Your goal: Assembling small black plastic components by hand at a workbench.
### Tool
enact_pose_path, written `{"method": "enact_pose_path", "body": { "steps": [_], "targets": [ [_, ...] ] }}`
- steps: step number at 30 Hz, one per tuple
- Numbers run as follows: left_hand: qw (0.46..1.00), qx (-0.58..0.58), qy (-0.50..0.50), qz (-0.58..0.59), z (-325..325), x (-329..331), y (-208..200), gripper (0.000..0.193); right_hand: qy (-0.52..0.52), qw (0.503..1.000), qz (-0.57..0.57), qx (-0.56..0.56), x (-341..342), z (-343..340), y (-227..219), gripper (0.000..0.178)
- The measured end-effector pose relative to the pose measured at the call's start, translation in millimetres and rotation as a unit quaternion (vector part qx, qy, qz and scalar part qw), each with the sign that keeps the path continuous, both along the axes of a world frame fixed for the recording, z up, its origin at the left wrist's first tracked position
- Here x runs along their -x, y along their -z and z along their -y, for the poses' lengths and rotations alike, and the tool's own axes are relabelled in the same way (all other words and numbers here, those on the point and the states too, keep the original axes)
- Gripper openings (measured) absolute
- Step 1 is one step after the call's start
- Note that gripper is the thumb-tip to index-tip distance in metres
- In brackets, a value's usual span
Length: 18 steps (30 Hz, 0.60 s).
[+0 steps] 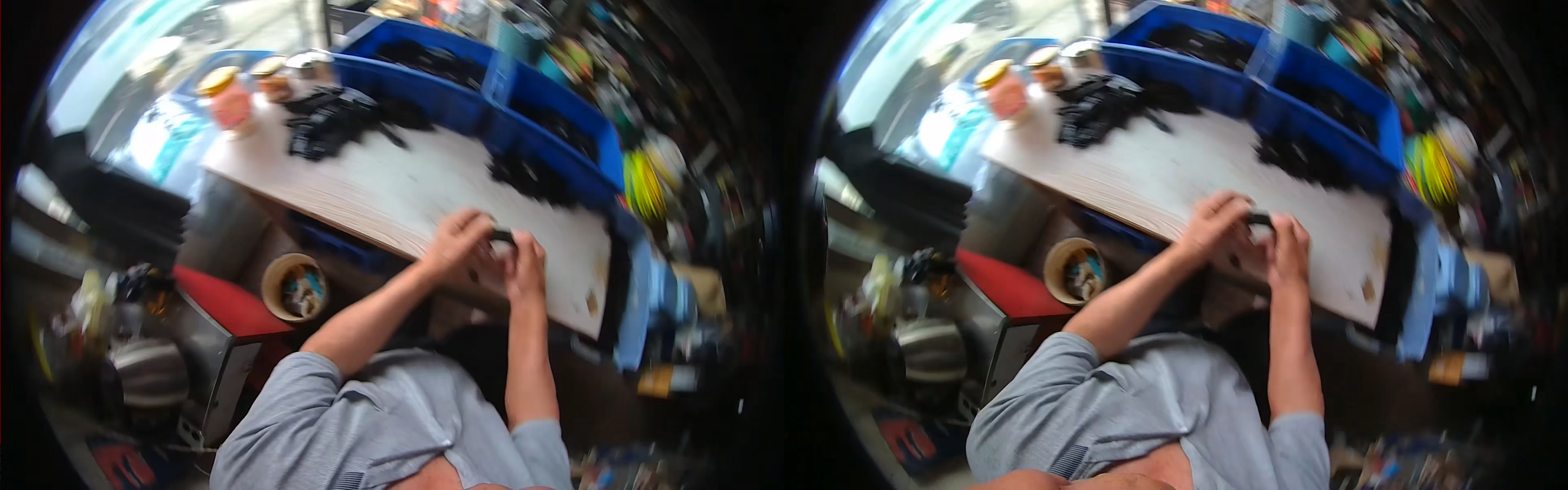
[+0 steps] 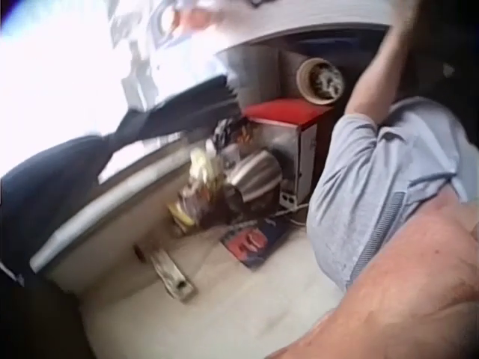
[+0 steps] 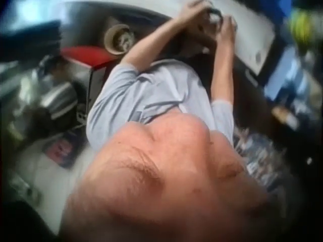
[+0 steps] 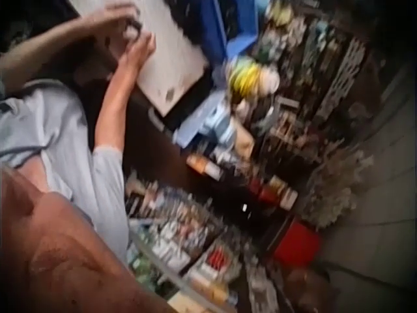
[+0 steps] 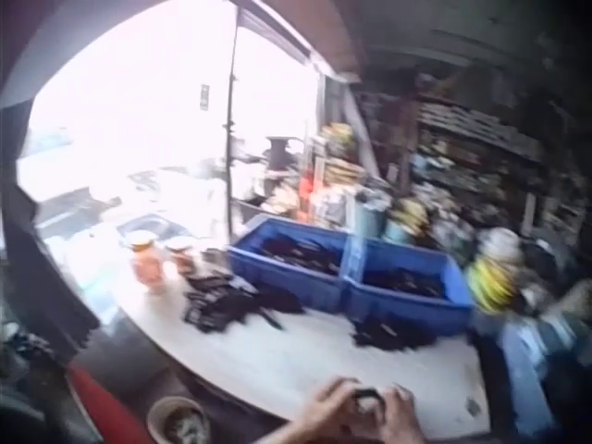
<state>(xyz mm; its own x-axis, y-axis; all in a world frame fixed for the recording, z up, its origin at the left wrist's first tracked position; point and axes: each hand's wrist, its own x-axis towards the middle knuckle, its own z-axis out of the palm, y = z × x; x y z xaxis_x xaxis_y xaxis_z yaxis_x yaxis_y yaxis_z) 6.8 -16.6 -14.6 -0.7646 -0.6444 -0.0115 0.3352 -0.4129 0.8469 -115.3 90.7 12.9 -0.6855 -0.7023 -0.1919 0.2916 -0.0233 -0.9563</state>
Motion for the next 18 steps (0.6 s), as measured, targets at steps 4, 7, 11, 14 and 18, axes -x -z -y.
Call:
{"method": "enact_pose_path", "body": {
  "steps": [4, 7, 11, 14, 18],
  "targets": [
    [0.999, -0.008, 0.01, -0.045, 0, 4, -5, 0.025, -0.014, 0.997, 0.054, 0.057, 20, -21, -8, 0.029],
    [0.998, 0.054, 0.026, -0.014, -5, 10, -3, 0.022, 0.126, 0.99, 0.067, 0.017, 62, -51, -11, 0.041],
    [0.995, 0.097, 0.03, 0.007, -11, 7, -4, 0.021, 0.325, 0.941, 0.075, 0.051, 113, -89, -23, 0.042],
    [0.993, 0.117, 0.026, -0.002, -13, 6, -3, 0.02, 0.35, 0.935, 0.053, 0.022, 124, -102, -27, 0.04],
    [0.989, 0.14, 0.03, 0.036, -17, 5, -7, 0.019, 0.334, 0.941, 0.044, -0.026, 123, -94, -18, 0.031]
  ]
}}
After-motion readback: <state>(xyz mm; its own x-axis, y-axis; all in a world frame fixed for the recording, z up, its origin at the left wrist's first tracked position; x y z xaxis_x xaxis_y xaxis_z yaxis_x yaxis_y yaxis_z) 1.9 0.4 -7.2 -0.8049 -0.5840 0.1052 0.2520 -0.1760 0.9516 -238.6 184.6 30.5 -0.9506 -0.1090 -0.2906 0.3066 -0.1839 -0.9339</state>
